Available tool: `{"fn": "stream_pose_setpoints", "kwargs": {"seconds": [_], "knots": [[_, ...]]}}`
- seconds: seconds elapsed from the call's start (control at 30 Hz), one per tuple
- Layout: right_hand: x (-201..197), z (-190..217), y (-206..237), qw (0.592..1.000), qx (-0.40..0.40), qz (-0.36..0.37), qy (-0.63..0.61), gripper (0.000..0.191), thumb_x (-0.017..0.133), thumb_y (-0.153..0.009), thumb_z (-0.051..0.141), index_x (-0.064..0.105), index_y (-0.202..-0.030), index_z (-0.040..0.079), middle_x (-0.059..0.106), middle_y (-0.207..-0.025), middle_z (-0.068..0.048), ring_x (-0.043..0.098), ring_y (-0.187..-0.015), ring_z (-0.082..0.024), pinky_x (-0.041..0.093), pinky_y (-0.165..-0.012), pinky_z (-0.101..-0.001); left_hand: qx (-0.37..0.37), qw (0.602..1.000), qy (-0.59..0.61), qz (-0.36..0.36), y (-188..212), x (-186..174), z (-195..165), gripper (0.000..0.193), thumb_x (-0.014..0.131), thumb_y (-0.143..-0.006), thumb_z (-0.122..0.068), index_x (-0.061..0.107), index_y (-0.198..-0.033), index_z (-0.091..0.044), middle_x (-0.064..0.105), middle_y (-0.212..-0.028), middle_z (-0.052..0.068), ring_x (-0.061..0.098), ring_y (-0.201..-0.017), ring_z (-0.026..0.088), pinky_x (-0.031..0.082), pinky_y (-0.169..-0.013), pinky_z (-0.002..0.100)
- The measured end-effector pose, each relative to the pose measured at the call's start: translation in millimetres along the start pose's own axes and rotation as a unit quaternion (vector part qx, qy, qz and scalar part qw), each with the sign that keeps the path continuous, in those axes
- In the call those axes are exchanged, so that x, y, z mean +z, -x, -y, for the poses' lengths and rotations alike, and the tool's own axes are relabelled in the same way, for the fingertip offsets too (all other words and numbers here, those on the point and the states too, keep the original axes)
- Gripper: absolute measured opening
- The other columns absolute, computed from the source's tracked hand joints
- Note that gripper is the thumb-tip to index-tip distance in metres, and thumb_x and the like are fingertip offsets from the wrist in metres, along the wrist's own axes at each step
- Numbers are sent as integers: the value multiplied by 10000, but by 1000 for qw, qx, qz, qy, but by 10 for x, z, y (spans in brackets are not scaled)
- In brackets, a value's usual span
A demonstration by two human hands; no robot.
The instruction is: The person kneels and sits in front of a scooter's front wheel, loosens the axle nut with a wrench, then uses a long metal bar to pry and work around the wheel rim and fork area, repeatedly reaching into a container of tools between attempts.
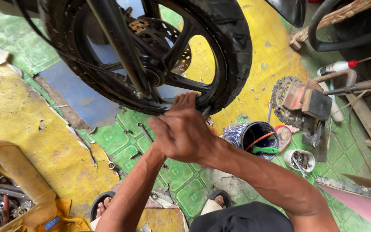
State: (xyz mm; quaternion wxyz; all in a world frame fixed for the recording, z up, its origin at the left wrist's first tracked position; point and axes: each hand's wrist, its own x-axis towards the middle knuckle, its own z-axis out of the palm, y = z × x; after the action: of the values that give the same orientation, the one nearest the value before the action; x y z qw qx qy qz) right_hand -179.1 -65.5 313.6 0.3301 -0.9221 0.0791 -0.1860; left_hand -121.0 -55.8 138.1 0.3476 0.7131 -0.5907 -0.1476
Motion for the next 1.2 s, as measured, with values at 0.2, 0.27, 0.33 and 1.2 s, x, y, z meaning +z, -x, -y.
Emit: {"fn": "stream_pose_setpoints", "kwargs": {"seconds": [0.2,0.27,0.33,1.2], "knots": [[-424,50,393,994,-86,-16,-58,236,512,-968,108,585,-756,36,601,-719,-101,601,-598,-254,492,-561,-368,51,997,32,-41,-106,62,169,900,682,-833,-620,448,-1385,51,581,-1229,227,548,-1147,405,378,-1037,508],[-552,25,489,993,-79,-17,-89,227,508,-964,116,616,-784,32,618,-722,-86,609,-590,-218,510,-559,-345,-1,999,33,6,-140,65,150,948,690,-746,-680,480,-1351,20,593,-1166,213,560,-1098,378,372,-1013,504],[-596,6,562,997,-22,-7,-76,220,524,-917,115,664,-775,21,611,-683,-89,596,-541,-210,465,-498,-339,-26,999,35,27,-189,70,97,934,680,-701,-689,511,-1319,-10,614,-1139,185,572,-1082,359,371,-986,511],[1045,-23,-233,987,-66,101,102,541,615,-1067,309,591,-572,92,528,-456,-71,444,-301,-134,339,-274,-348,42,997,65,-8,-73,-74,34,904,723,-711,-777,523,-1124,2,610,-1042,173,597,-1029,360,421,-942,469]]}}
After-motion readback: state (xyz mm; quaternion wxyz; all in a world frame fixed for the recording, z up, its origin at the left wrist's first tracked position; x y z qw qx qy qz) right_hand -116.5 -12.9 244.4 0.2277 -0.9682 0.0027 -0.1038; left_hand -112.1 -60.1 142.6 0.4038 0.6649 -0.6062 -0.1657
